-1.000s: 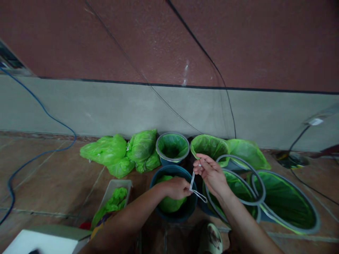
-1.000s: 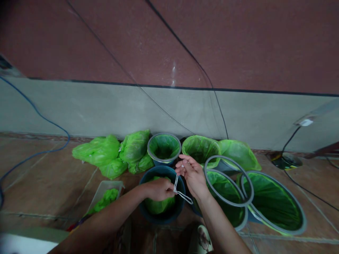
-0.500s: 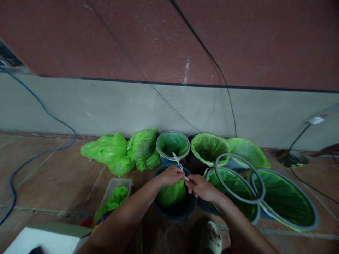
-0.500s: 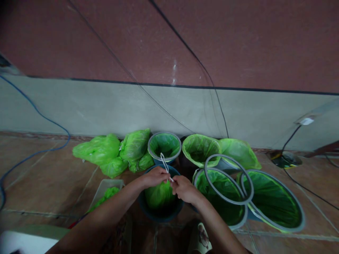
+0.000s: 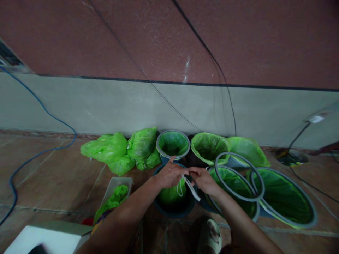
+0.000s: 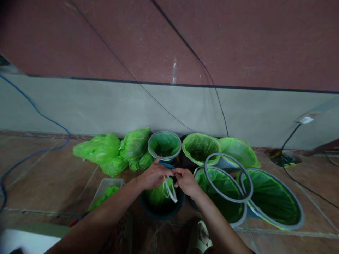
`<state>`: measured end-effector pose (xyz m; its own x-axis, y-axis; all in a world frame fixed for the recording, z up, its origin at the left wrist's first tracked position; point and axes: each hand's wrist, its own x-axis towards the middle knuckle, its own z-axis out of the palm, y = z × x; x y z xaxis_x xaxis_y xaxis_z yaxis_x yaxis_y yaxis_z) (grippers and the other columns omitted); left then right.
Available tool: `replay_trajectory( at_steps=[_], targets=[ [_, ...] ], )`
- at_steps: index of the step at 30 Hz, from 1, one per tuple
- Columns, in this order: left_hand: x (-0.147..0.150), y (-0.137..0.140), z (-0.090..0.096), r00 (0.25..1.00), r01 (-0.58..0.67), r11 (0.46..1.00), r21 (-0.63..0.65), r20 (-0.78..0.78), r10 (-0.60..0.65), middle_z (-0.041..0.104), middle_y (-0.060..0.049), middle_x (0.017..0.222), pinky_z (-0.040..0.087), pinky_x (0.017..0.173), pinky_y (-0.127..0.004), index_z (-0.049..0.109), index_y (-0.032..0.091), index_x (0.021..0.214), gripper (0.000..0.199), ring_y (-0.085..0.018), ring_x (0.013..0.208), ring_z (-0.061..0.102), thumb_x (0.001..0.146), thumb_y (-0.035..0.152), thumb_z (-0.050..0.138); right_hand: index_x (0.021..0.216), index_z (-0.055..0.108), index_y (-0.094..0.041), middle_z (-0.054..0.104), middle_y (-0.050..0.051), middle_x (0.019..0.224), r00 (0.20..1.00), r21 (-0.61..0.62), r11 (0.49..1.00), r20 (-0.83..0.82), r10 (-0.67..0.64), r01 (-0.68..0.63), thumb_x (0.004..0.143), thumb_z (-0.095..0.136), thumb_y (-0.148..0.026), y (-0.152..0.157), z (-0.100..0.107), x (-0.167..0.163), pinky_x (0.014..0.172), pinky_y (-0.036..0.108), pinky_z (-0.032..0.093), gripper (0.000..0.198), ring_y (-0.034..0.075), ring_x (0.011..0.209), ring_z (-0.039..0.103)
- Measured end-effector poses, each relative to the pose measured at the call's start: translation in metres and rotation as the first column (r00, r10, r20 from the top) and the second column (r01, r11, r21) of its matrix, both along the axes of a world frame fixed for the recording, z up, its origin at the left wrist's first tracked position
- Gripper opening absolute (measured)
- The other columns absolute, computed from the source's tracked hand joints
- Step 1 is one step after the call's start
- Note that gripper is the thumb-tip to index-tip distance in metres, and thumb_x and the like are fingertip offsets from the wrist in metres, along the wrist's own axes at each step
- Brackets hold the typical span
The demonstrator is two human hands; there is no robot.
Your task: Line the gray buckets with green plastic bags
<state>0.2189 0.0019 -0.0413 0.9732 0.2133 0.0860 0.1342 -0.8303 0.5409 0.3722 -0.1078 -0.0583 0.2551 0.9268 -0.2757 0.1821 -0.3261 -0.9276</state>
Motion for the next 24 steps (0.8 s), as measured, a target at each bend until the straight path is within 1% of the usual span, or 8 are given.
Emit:
replay_trajectory(
  at_steps=[3, 9, 12, 15, 18, 21, 23, 24],
  targets=[
    [0.001, -0.003, 0.004, 0.996, 0.023, 0.997, 0.069, 0.080, -0.029, 0.065, 0.000, 0.080, 0.018, 0.108, -0.043, 0.065, 0.023, 0.088, 0.021, -0.016, 0.083, 0.060, 0.083, 0.013, 0.048, 0.083, 0.068, -0.017, 0.058, -0.002, 0.057, 0.988, 0.037, 0.999, -0.154, -0.023, 0.029, 0.074, 0.053, -0.027, 0.004, 0.003, -0.008, 0.040, 0.018, 0.031, 0.020, 0.009, 0.047, 0.051],
    [0.003, -0.007, 0.003, 0.969, -0.130, 0.973, 0.191, 0.232, 0.084, 0.064, -0.004, 0.094, 0.029, 0.101, -0.039, 0.066, 0.023, 0.093, 0.024, -0.016, 0.089, 0.057, 0.092, 0.023, 0.042, 0.082, 0.068, -0.017, 0.054, -0.004, 0.053, 0.939, 0.018, 0.999, -0.344, -0.023, 0.031, 0.068, 0.068, -0.034, 0.002, 0.018, -0.009, 0.043, 0.018, 0.035, 0.022, 0.007, 0.046, 0.048],
    [0.003, -0.008, -0.001, 0.951, -0.199, 0.964, 0.178, 0.271, 0.146, 0.062, -0.005, 0.091, 0.039, 0.084, -0.031, 0.067, 0.022, 0.097, 0.027, -0.016, 0.085, 0.055, 0.093, 0.026, 0.041, 0.078, 0.068, -0.015, 0.054, -0.004, 0.052, 0.913, 0.004, 0.999, -0.406, -0.033, 0.038, 0.065, 0.072, -0.036, 0.001, 0.022, -0.007, 0.044, 0.018, 0.036, 0.025, 0.007, 0.047, 0.047],
    [0.003, -0.008, -0.004, 0.952, -0.204, 0.975, 0.090, 0.252, 0.176, 0.061, -0.005, 0.086, 0.041, 0.074, -0.026, 0.068, 0.019, 0.092, 0.032, -0.015, 0.079, 0.055, 0.094, 0.025, 0.036, 0.078, 0.067, -0.015, 0.055, -0.003, 0.053, 0.916, 0.007, 0.995, -0.392, -0.085, 0.095, 0.064, 0.072, -0.039, 0.003, 0.020, -0.007, 0.043, 0.019, 0.035, 0.028, 0.007, 0.046, 0.046],
    [0.004, -0.008, -0.004, 0.950, -0.209, 0.974, -0.082, 0.219, 0.223, 0.063, -0.005, 0.086, 0.042, 0.073, -0.024, 0.068, 0.020, 0.092, 0.031, -0.014, 0.079, 0.056, 0.092, 0.024, 0.038, 0.077, 0.066, -0.016, 0.053, -0.003, 0.052, 0.956, 0.021, 0.986, -0.250, -0.156, 0.167, 0.070, 0.066, -0.041, 0.005, 0.015, -0.007, 0.042, 0.020, 0.034, 0.026, 0.009, 0.045, 0.046],
    [0.007, -0.010, -0.004, 0.923, -0.289, 0.929, -0.231, 0.188, 0.334, 0.063, -0.004, 0.078, 0.042, 0.071, -0.024, 0.069, 0.019, 0.083, 0.024, -0.015, 0.076, 0.057, 0.087, 0.024, 0.046, 0.077, 0.064, -0.018, 0.055, -0.001, 0.057, 0.987, 0.080, 0.985, 0.037, -0.158, 0.155, 0.078, 0.054, -0.037, 0.007, 0.012, -0.007, 0.046, 0.023, 0.038, 0.022, 0.012, 0.050, 0.050],
    [0.010, -0.011, -0.006, 0.898, -0.338, 0.895, -0.292, 0.184, 0.400, 0.062, -0.003, 0.074, 0.041, 0.069, -0.024, 0.067, 0.018, 0.076, 0.019, -0.015, 0.072, 0.057, 0.083, 0.023, 0.050, 0.075, 0.064, -0.019, 0.060, 0.002, 0.070, 0.937, 0.137, 0.988, 0.329, -0.117, 0.075, 0.080, 0.050, -0.030, 0.006, 0.013, -0.006, 0.055, 0.026, 0.042, 0.018, 0.015, 0.061, 0.056],
    [0.010, -0.011, -0.007, 0.885, -0.362, 0.880, -0.307, 0.182, 0.428, 0.062, -0.003, 0.072, 0.041, 0.068, -0.024, 0.066, 0.018, 0.073, 0.017, -0.015, 0.071, 0.056, 0.081, 0.022, 0.051, 0.075, 0.063, -0.019, 0.061, 0.004, 0.077, 0.872, 0.144, 0.989, 0.479, -0.094, 0.028, 0.080, 0.049, -0.026, 0.005, 0.014, -0.005, 0.060, 0.027, 0.042, 0.016, 0.015, 0.066, 0.057]
  ],
)
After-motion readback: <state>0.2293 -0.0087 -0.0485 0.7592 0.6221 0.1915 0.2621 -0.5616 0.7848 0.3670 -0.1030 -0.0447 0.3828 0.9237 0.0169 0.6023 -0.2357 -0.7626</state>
